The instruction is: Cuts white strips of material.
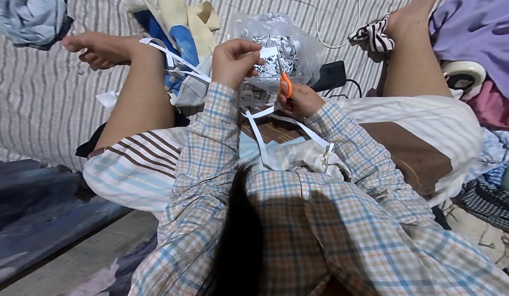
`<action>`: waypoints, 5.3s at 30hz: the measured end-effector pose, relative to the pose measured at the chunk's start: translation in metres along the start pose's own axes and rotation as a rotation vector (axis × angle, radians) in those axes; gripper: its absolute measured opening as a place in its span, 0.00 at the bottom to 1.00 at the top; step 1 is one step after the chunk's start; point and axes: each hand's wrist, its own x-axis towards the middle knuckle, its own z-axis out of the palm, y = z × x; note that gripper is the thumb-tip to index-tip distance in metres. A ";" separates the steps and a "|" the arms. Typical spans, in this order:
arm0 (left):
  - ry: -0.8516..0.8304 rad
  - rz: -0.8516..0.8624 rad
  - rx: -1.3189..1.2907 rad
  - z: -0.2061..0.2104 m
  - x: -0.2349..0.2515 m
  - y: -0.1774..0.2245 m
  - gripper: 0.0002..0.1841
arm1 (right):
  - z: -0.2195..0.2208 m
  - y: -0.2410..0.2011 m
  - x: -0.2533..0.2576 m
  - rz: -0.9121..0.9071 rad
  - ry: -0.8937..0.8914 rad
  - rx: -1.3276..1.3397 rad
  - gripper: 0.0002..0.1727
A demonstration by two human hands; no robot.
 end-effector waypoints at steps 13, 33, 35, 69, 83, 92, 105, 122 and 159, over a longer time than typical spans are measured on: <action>-0.012 0.008 0.005 0.002 0.000 -0.001 0.08 | 0.000 0.001 0.000 -0.022 0.014 0.002 0.24; -0.004 -0.003 -0.010 0.001 0.000 -0.001 0.08 | 0.002 -0.006 0.003 0.104 0.023 0.032 0.28; -0.002 -0.001 -0.016 0.001 -0.001 0.000 0.08 | 0.001 -0.005 0.002 0.085 0.023 0.003 0.28; -0.006 -0.009 -0.006 0.000 -0.001 0.000 0.09 | 0.000 -0.002 0.000 0.050 0.000 -0.041 0.27; -0.008 -0.007 -0.009 0.001 -0.001 0.000 0.08 | 0.001 -0.005 0.000 0.065 0.016 -0.076 0.27; -0.014 0.006 -0.027 0.002 -0.001 -0.001 0.08 | 0.002 -0.003 -0.002 0.023 0.041 -0.082 0.22; -0.016 0.000 -0.019 0.002 -0.001 0.000 0.08 | 0.002 -0.003 -0.002 0.017 0.029 -0.083 0.24; -0.013 0.014 -0.026 0.001 0.000 -0.001 0.07 | 0.003 -0.002 -0.002 -0.003 0.038 -0.048 0.21; -0.008 0.004 -0.018 0.002 -0.001 -0.001 0.08 | 0.000 -0.002 0.000 0.046 -0.007 -0.060 0.27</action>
